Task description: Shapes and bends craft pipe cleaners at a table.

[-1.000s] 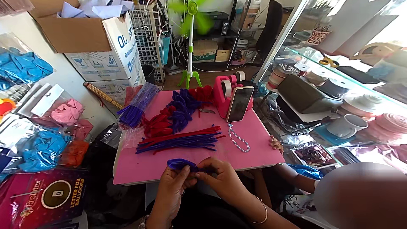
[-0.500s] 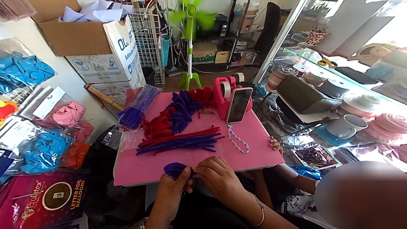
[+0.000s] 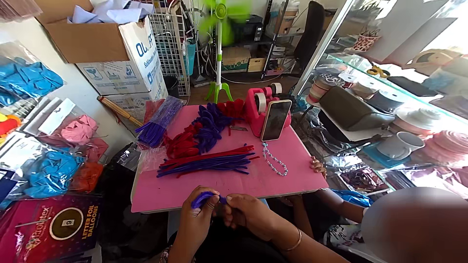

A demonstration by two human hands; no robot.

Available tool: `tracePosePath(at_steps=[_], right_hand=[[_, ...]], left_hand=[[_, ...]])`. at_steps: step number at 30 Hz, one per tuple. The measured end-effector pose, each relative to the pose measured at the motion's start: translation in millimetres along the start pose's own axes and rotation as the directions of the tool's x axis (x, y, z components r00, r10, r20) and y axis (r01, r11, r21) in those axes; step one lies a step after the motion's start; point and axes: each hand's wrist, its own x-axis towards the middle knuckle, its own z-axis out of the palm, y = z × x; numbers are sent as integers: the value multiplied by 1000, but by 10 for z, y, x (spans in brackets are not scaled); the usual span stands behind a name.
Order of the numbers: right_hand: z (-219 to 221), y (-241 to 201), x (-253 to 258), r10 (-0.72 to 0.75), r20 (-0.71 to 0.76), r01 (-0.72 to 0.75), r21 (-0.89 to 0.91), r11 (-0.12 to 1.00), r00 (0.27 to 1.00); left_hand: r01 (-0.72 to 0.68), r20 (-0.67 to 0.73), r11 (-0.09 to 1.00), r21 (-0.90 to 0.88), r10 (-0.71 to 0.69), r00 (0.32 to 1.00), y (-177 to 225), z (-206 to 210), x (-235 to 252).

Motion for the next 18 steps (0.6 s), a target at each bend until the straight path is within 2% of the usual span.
tracePosePath(at_steps=[1,2,3,4,6,9,11,13,16,18], right_hand=[[0,28,-8,-187,-70,160,-285,945,980],[-17,76,-9,-393,-82,288,-549,785,916],[-47,121,5,-560,-40,352,-740,573,828],[-72,152,28,-670,22,367,-849,379,742],[-86,181,70,-792,123,323,-941,98,598],[-100,224,104,-856,259,235,-958,-168,447],[-101,253,111,-861,314,207,-946,-249,400],[-94,272,105,-857,345,205,-936,-286,383],[-89,286,97,-852,344,216,-936,-278,395],[-86,286,95,-855,311,226,-946,-234,416]], left_hand=[[52,-21,998,-18,-52,998,48,4,9],[101,-38,994,-39,-102,994,91,3,15],[140,-49,989,-55,-143,989,122,2,19],[170,-55,983,-64,-174,983,141,6,21],[217,-53,974,-71,-221,974,167,28,19],[262,-41,961,-85,-266,963,201,69,11],[282,-36,954,-100,-286,957,210,72,9],[316,-35,943,-105,-321,946,236,68,7],[357,-39,929,-100,-362,931,253,66,5],[311,-35,948,-71,-314,949,215,61,-4]])
